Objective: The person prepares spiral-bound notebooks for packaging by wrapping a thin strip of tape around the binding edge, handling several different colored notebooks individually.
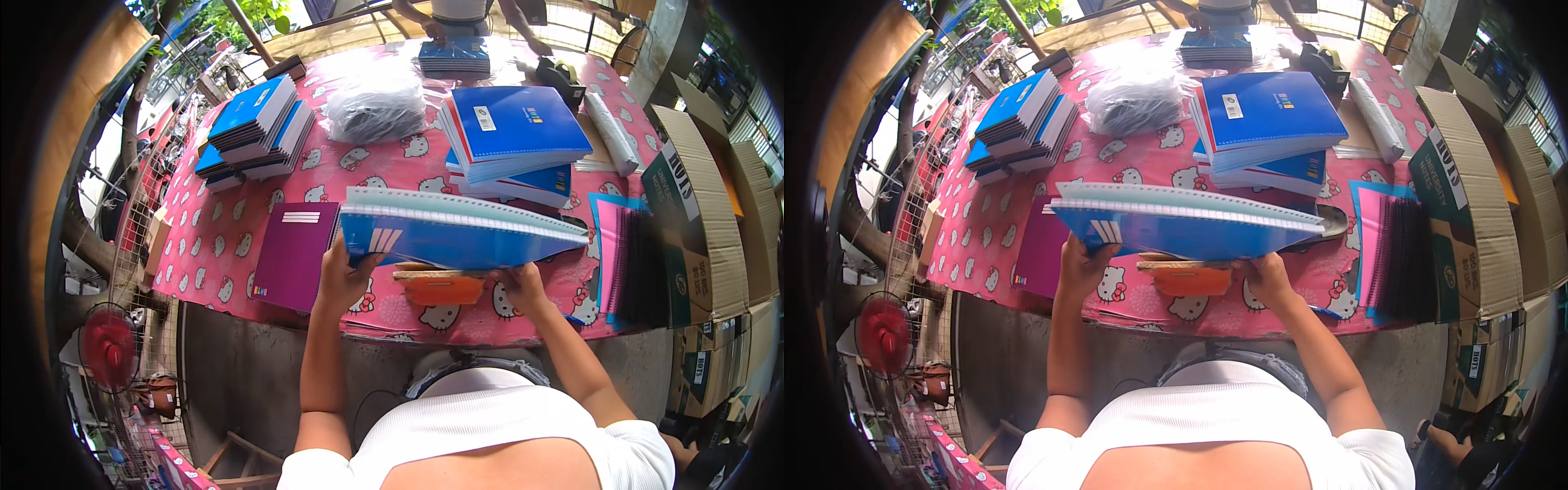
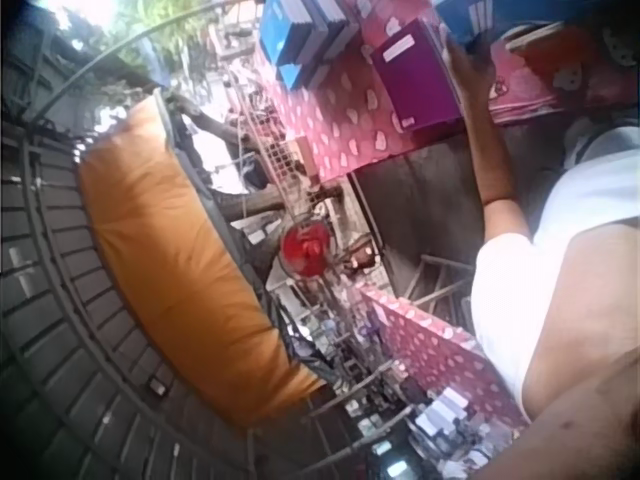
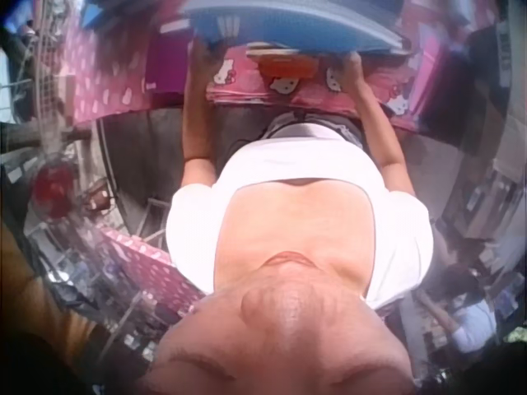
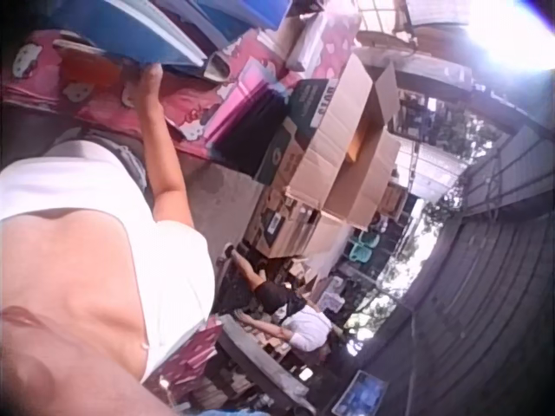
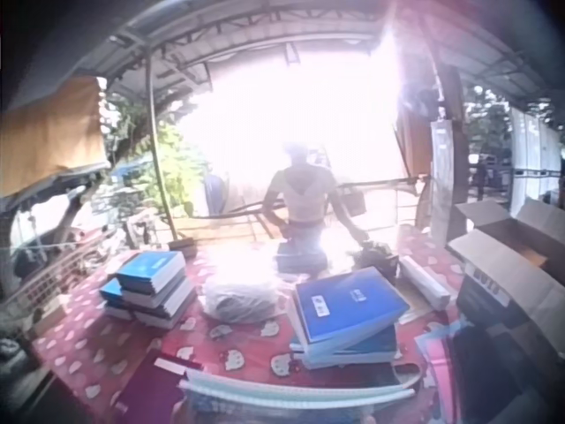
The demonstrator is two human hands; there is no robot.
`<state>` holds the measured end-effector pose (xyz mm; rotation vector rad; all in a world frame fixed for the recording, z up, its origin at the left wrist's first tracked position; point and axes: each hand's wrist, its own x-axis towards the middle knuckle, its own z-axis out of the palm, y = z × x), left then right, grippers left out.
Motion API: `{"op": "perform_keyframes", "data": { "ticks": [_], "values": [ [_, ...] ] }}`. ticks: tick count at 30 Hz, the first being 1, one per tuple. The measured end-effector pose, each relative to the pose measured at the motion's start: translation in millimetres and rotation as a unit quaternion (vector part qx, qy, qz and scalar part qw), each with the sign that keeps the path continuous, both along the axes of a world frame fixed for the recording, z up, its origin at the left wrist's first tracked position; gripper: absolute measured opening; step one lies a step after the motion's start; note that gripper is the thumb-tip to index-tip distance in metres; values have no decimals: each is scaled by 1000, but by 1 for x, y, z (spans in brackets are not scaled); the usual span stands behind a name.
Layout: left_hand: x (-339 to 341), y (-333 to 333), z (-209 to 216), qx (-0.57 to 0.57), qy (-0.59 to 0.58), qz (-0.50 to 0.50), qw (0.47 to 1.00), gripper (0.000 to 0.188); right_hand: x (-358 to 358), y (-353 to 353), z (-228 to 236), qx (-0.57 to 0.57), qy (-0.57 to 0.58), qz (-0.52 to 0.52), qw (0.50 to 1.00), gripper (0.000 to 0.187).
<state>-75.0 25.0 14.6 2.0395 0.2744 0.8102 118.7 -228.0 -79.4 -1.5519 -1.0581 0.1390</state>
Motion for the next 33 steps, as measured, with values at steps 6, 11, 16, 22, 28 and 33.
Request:
{"op": "perform_keyframes", "data": {
  "ticks": [6, 11, 16, 22, 28, 33],
  "values": [
    [6, 7, -4, 15, 65, -16, 998, 38, 5, -3, -15, -24, 4, -21, 999, 27],
    [-7, 19, -41, -19, 64, -54, 996, 30, 4, -2, -16, -43, -16, -6, 999, 30],
    [-22, 28, -93, -151, 89, -74, 982, 20, 7, -5, -29, -72, -34, 10, 997, 36],
    [-39, 16, -134, -216, 94, -54, 970, 38, 12, -7, -41, -122, -60, 32, 990, 45],
    [-11, -16, -29, -281, -137, -67, 948, 71, 15, -7, 31, -34, 70, 76, 994, 45],
    [-1, -24, -52, -195, -145, 79, 967, 32, 6, 17, 29, 109, 173, 77, 976, 35]
  ]
}}
